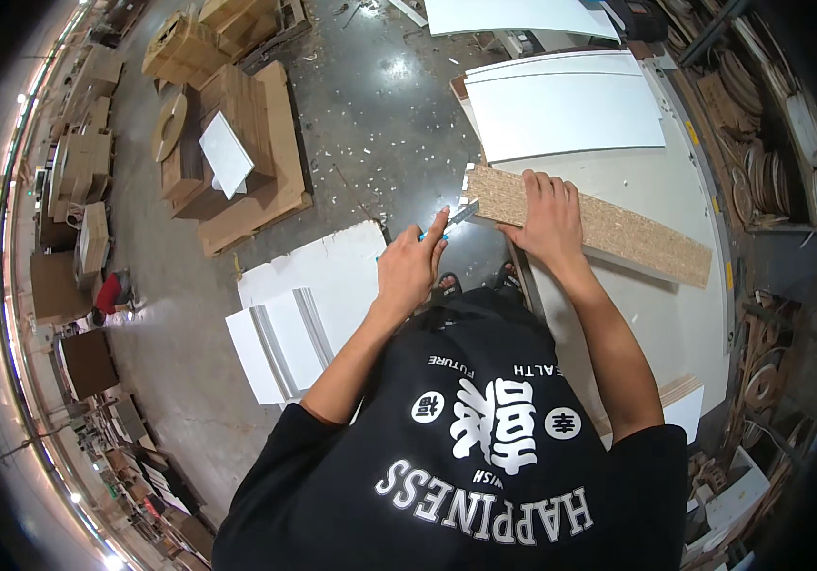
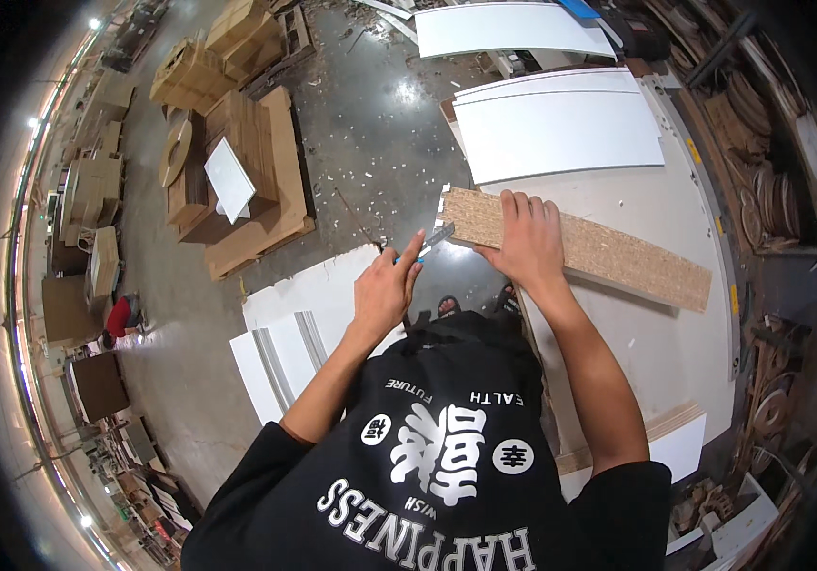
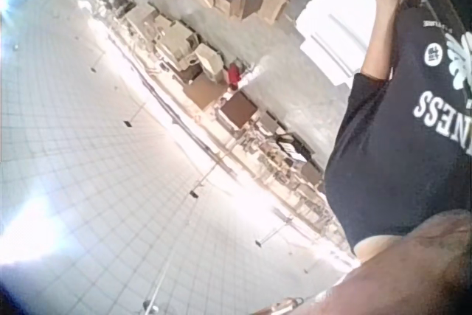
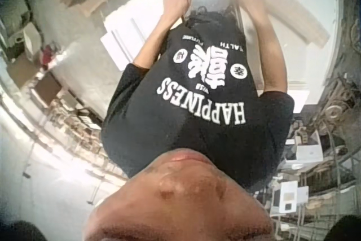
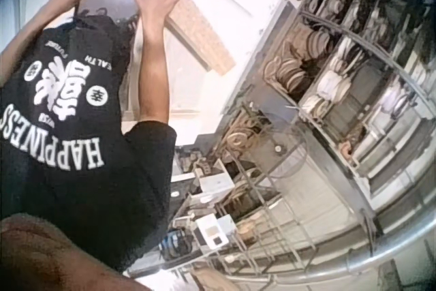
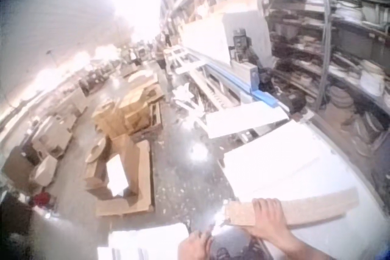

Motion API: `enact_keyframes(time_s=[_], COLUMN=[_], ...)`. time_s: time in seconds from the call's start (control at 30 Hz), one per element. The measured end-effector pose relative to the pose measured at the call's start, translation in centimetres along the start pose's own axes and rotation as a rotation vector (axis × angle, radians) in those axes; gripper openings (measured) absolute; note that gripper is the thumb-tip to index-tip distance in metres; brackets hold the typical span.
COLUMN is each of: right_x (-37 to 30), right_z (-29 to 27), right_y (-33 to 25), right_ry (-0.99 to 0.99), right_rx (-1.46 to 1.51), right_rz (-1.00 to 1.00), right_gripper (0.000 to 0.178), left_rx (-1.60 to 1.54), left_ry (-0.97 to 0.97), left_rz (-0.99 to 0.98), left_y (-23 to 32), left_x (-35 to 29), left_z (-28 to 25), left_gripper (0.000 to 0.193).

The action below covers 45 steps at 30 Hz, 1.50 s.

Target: Trim and clean the edges of laminated wood panels using a utility knife and stack them on a workbench.

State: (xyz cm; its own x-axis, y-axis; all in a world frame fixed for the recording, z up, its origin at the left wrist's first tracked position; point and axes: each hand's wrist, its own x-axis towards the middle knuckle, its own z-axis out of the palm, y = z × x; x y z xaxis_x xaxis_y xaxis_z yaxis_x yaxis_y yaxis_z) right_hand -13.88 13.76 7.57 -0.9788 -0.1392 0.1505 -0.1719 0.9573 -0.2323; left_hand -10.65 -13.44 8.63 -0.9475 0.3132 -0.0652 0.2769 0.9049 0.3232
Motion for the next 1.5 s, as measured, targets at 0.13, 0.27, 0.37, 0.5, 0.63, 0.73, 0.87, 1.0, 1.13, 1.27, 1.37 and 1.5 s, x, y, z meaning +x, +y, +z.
enact_keyframes(time_s=[0.13,0.27,0.37,0.5,0.63,0.73,0.87,1.0,1.13,1.27,1.37,1.5], right_x=[-0.2,-0.1,0.0,0.2,0.3,0.5,0.3,0.0,-0.2,0.0,0.0,0.1], right_z=[0.2,0.2,-0.1,-0.2,0.0,-0.3,0.1,0.0,0.2,-0.1,0.2,0.6], right_y=[0.2,0.3,0.2,0.3,0.3,0.0,0.3,0.3,0.2,0.2,0.3,0.3], right_ry=[0.051,0.031,-0.07,-0.044,-0.067,-0.089,-0.074,-0.068,-0.028,-0.042,-0.037,0.031], right_rx=[-0.019,-0.01,0.026,0.009,-0.013,-0.016,0.002,0.003,-0.006,-0.003,0.001,-0.054], right_rz=[-0.026,-0.023,0.032,0.001,0.018,0.027,0.03,0.033,0.023,0.024,0.014,-0.011], right_gripper=[0.096,0.096,0.097,0.095,0.096,0.096,0.096,0.096,0.095,0.095,0.095,0.094], left_rx=[0.021,0.056,0.052,0.061,0.059,0.045,0.033,0.011,0.006,0.019,0.04,0.062], left_ry=[0.026,0.053,0.055,0.074,0.151,0.14,0.021,-0.067,-0.051,-0.031,-0.02,-0.004], left_rz=[0.011,0.048,0.055,0.047,0.1,0.112,0.094,0.061,0.067,0.069,0.074,0.09], left_y=[-0.5,-1.0,-1.1,-1.2,-1.5,-1.7,-1.8,-1.7,-1.6,-1.6,-1.5,-1.7], left_x=[0.1,0.4,0.9,3.1,6.5,6.7,4.8,1.6,0.9,1.1,1.3,1.7], left_z=[0.7,0.5,0.5,0.0,0.0,0.1,-0.2,0.0,0.1,0.0,0.1,0.0], left_gripper=[0.05,0.049,0.047,0.045,0.041,0.043,0.046,0.048,0.047,0.045,0.044,0.043])
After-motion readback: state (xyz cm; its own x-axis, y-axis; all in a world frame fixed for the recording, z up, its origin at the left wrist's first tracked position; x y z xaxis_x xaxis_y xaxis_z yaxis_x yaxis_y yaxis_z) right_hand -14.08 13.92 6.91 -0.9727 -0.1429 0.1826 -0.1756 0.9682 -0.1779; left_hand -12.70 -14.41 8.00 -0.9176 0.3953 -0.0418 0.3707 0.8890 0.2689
